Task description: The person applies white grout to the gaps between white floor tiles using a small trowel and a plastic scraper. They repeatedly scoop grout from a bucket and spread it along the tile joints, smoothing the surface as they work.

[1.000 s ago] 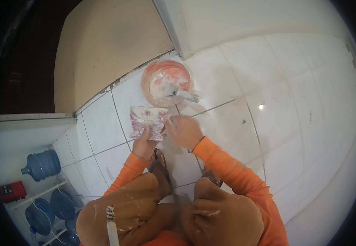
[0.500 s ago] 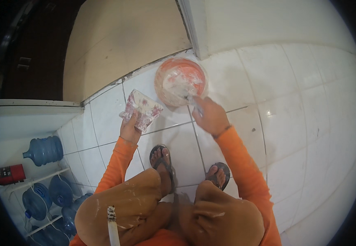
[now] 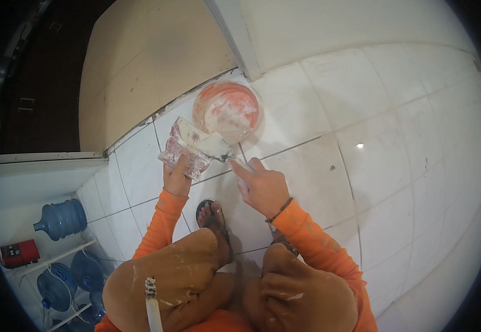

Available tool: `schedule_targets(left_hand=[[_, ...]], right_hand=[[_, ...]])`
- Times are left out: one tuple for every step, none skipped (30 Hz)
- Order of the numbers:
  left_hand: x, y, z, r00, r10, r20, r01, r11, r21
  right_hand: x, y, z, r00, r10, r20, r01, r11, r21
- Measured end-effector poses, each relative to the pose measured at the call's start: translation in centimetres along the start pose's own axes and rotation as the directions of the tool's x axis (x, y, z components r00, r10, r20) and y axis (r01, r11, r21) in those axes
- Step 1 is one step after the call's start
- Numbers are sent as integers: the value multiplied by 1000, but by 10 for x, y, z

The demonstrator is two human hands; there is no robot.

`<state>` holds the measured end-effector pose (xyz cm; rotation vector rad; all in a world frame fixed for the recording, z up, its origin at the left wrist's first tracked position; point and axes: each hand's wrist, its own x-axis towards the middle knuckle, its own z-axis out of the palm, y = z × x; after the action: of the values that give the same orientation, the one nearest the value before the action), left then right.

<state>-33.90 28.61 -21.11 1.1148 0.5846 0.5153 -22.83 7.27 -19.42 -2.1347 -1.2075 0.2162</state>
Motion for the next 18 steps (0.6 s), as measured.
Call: schedule_targets(left_hand=[[-2,4,2,999,-16,36,14,999,44],[-5,10,4,997,-33,70,26,996,88],[-7,13,5,993,-51,103,37,990,133],[-11,10,4,992,-49,118,26,982,188],[-14,4,2,990,-47,132,14,970,241],[-17,1,1,988,-46,145,1,956,293],[-16,1,2,989,-61,133,24,965,261],[-16,2,2,990,-76,120,47,973,228],[-16,2,2,990,-91,107,69,979,194],[-14,6,-1,995,-71,72,61,990,126],[-10,10,-4,998,-48,37,46,997,61],[-7,15,-7,1000,-28,1,28,1000,-6],[-6,18,-6,1000,-12,-16,12,1000,-17],[-6,22,-4,999,-1,-36,0,1000,-30],[-7,25,-2,998,10,-54,-12,999,-41],[-8,24,0,998,3,-66,-4,1000,-14],[-11,23,1,997,-3,-77,4,1000,14],[-13,23,2,996,-9,-88,13,999,43]], right_hand=[[1,-1,-4,1000,-1,15,1,1000,-23],[2,-1,-7,1000,-2,31,3,999,-45],[4,-1,-6,1000,1,5,0,1000,-27],[6,-3,-4,1000,-2,-22,1,1000,-11],[9,-3,-3,999,-4,-48,4,1000,6],[14,-2,-2,994,-4,-114,6,1000,25],[21,2,0,984,-1,-179,9,999,41],[23,5,1,970,1,-243,13,998,56],[21,7,-3,966,15,-256,4,997,72],[20,7,-9,962,21,-273,8,995,103],[19,7,-16,956,26,-292,14,991,135],[15,5,-21,977,5,-213,17,994,104],[4,3,-27,991,-9,-132,17,998,62],[-6,-1,-28,999,-16,-46,17,1000,19],[-11,-5,-24,996,-85,-33,86,995,43],[-14,-9,-19,997,-80,-23,80,996,40],[-15,-14,-13,997,-74,-14,74,997,38],[-15,-19,-9,998,-67,-6,68,997,36]])
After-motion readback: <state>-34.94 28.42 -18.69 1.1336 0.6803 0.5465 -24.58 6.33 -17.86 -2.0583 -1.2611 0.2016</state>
